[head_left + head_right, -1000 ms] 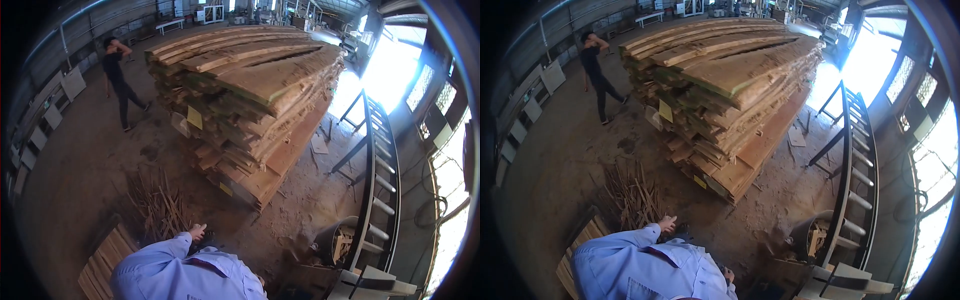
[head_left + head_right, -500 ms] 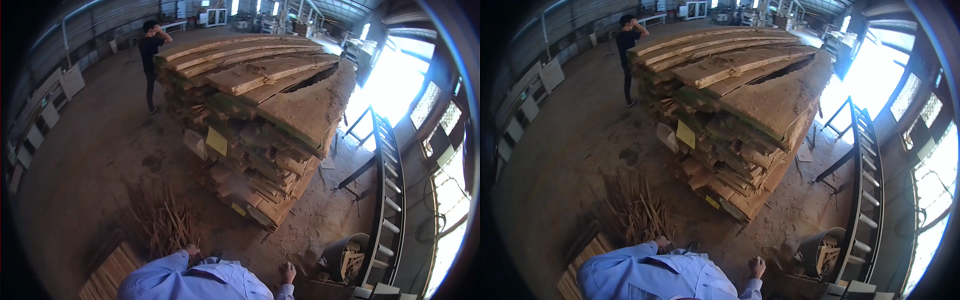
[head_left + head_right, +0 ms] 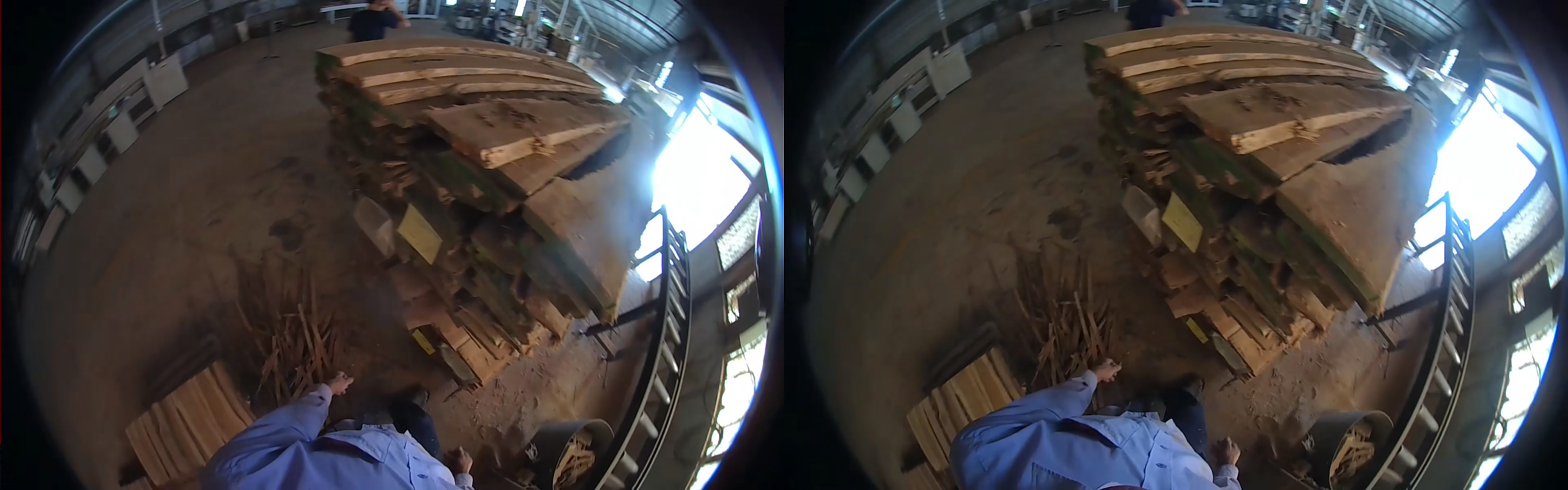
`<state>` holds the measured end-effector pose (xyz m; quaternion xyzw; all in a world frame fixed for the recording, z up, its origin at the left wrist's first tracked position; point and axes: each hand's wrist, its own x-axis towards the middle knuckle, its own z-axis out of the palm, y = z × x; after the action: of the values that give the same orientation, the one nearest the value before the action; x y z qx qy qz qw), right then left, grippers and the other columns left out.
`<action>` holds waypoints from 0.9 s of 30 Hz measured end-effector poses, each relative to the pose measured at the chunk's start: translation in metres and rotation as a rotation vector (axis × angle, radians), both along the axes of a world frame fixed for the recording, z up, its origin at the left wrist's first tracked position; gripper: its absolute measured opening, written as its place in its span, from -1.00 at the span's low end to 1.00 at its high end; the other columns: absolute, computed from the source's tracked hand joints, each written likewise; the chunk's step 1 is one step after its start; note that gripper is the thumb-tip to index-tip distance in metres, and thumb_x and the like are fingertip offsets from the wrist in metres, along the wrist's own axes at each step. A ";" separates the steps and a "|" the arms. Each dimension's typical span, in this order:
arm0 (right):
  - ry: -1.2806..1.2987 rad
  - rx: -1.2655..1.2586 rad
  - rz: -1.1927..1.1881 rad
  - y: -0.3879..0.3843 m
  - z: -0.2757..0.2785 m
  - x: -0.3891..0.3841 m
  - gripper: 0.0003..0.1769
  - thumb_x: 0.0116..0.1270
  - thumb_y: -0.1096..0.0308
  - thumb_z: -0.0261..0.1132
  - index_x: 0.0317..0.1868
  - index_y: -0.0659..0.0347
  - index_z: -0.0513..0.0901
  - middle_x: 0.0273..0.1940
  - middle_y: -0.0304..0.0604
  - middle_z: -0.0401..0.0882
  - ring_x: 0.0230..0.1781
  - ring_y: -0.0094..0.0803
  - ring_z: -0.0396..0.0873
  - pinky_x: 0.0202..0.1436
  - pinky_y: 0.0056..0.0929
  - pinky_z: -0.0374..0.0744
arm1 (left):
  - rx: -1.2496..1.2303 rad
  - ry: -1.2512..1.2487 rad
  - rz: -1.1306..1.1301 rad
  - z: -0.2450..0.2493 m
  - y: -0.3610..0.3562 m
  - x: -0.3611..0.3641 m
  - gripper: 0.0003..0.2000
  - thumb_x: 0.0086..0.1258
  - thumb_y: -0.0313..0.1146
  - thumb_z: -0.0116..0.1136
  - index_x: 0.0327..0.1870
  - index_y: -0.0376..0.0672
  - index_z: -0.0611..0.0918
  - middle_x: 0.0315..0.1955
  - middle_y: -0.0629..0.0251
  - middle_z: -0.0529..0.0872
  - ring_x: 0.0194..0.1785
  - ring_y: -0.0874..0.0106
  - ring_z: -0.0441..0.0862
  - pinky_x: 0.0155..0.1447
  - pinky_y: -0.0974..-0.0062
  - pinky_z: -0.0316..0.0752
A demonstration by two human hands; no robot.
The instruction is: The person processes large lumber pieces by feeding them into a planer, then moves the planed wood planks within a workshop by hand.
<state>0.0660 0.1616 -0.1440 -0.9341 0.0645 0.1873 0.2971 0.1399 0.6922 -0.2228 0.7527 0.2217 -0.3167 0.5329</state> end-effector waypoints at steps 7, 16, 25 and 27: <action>0.390 0.124 -0.282 -0.008 -0.117 0.003 -0.57 0.25 -0.02 0.39 -0.21 0.21 0.59 -0.36 0.07 0.71 -0.48 0.02 0.69 -0.47 -0.04 0.63 | -0.156 0.179 0.464 0.081 0.018 0.028 -0.54 0.47 0.05 0.14 0.10 -0.19 0.58 -0.03 0.14 0.69 -0.13 0.27 0.72 -0.09 0.29 0.63; 0.272 0.985 -0.816 0.024 -0.106 0.170 -0.67 0.40 0.14 0.30 -0.16 0.31 0.58 -0.36 0.06 0.69 -0.54 -0.06 0.68 -0.57 -0.19 0.61 | 0.202 -0.749 0.288 0.222 0.193 0.185 -0.58 0.44 -0.01 0.22 0.01 -0.24 0.70 -0.07 0.21 0.75 -0.02 0.35 0.72 0.10 0.35 0.62; 0.333 0.746 -0.896 0.020 -0.079 0.199 -0.68 0.47 0.25 0.22 0.02 0.36 0.59 -0.14 0.08 0.69 -0.35 -0.17 0.72 -0.35 -0.30 0.70 | 0.550 -1.061 0.868 0.575 0.270 0.431 -0.44 0.42 0.11 0.19 0.14 -0.25 0.62 0.07 0.10 0.71 0.15 0.20 0.65 0.23 0.29 0.50; 0.366 0.722 -0.945 0.030 -0.076 0.194 -0.68 0.47 0.23 0.22 0.01 0.35 0.59 -0.16 0.06 0.69 -0.36 -0.17 0.71 -0.36 -0.30 0.69 | 0.594 -1.180 0.719 0.617 0.281 0.472 -0.42 0.39 0.13 0.22 0.13 -0.26 0.62 0.08 0.05 0.71 0.17 0.21 0.65 0.21 0.31 0.50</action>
<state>0.2604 0.1920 -0.2201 -0.5979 0.4534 0.2025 0.6292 0.6120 0.9735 0.3941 0.7908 0.2075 0.4060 0.4084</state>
